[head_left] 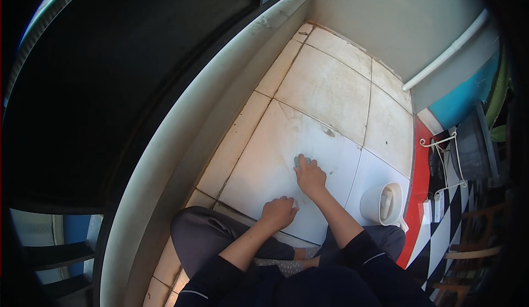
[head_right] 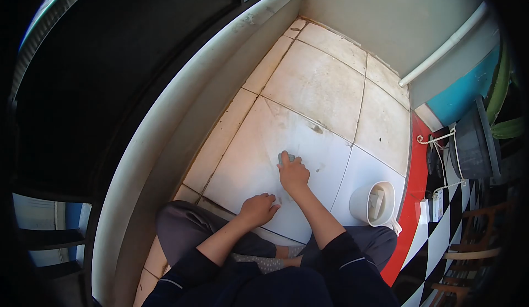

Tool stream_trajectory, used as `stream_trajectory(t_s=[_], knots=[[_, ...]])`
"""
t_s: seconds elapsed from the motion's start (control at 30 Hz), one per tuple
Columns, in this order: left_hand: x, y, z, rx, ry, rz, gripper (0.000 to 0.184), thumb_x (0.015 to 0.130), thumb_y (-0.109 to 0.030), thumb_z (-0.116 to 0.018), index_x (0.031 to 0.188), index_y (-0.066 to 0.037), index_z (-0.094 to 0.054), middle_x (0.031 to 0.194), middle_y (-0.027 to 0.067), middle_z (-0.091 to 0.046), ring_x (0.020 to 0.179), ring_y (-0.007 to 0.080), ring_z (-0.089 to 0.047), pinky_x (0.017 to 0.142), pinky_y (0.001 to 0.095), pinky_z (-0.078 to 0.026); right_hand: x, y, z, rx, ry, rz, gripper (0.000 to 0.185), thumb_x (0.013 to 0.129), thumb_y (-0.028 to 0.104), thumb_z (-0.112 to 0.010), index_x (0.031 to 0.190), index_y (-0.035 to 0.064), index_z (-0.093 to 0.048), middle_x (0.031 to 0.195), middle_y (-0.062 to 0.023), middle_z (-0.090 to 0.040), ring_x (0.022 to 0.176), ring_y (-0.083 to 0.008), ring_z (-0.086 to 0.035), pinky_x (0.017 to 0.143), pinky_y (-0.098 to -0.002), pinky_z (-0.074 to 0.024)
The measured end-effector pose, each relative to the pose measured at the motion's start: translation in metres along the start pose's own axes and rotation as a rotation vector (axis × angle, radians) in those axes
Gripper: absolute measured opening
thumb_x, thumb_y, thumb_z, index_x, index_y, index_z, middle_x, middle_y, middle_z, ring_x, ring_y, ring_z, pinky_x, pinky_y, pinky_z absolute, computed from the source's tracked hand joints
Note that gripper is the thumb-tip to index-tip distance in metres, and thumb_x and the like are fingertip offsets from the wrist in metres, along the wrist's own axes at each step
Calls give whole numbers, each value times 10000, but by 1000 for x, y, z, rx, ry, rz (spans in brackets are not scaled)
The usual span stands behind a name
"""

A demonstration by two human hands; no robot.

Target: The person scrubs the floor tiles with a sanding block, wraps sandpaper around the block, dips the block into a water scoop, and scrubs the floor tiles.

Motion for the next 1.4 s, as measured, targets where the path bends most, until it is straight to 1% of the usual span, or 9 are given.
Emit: stream_trajectory(t_s=[0.23,0.6,0.7,0.77,0.87,1.0,1.1,1.17,1.4], knots=[[6,6,-2,22,-34,-21,298,841,-317,-502,922,-38,-568,888,152,-582,811,336,-591,689,446,-474,93,-8,13,-1,27,-120,397,881,374,-452,1195,168,-324,977,-209,-514,804,-317,-609,601,-402,-504],[3,7,2,32,9,-2,318,848,-338,-487,928,-43,-575,921,152,-589,863,318,-584,730,428,-470,-51,-13,-15,38,54,47,383,865,349,-468,1181,158,-366,904,-209,-536,738,-328,-615,568,-431,-490],[5,9,4,44,8,6,322,848,-343,-489,921,-43,-580,915,150,-596,864,315,-586,730,424,-470,-44,-31,-19,497,63,49,393,876,344,-462,1190,146,-334,811,-164,-527,608,-261,-574,500,-364,-447],[4,11,4,38,-2,22,322,846,-345,-491,899,-41,-582,895,147,-600,861,312,-582,738,416,-464,-61,-41,-35,1441,401,-394,402,877,357,-473,1181,151,-309,721,-78,-466,513,-139,-452,453,-271,-369],[3,13,2,61,10,31,321,844,-344,-495,902,-41,-585,888,149,-603,867,311,-582,738,414,-464,-77,-32,-26,1866,444,-447,416,879,358,-482,1186,159,-284,688,-31,-402,496,-82,-335,441,-218,-310],[3,14,3,74,-4,30,317,842,-338,-497,907,-40,-585,885,149,-605,861,314,-584,729,414,-466,-79,-40,-30,1773,418,-385,394,877,336,-495,1177,156,-312,700,-40,-434,508,-83,-380,450,-218,-322],[2,15,3,78,-12,25,316,842,-336,-497,909,-41,-586,885,151,-605,861,313,-584,727,415,-467,-67,-54,-15,1329,158,-233,427,845,339,-548,1163,132,-354,756,-84,-497,540,-144,-479,487,-269,-387],[2,14,2,78,-11,22,315,841,-335,-497,909,-41,-586,885,152,-605,862,312,-584,727,416,-468,-61,-52,25,532,-233,6,486,798,334,-600,1159,83,-394,844,-132,-548,655,-243,-569,569,-349,-454],[2,12,5,76,-24,14,313,846,-335,-491,914,-42,-578,902,150,-596,861,314,-584,724,419,-470,-32,3,10,16,-73,237,553,757,288,-613,1199,39,-393,953,-156,-547,837,-301,-568,646,-413,-488]])
Point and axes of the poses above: each hand's wrist, its own x-axis towards the middle knuckle, its own z-axis out of the back of the hand, y = z × x, the point moved 8 cm from there along x, towards the middle knuckle
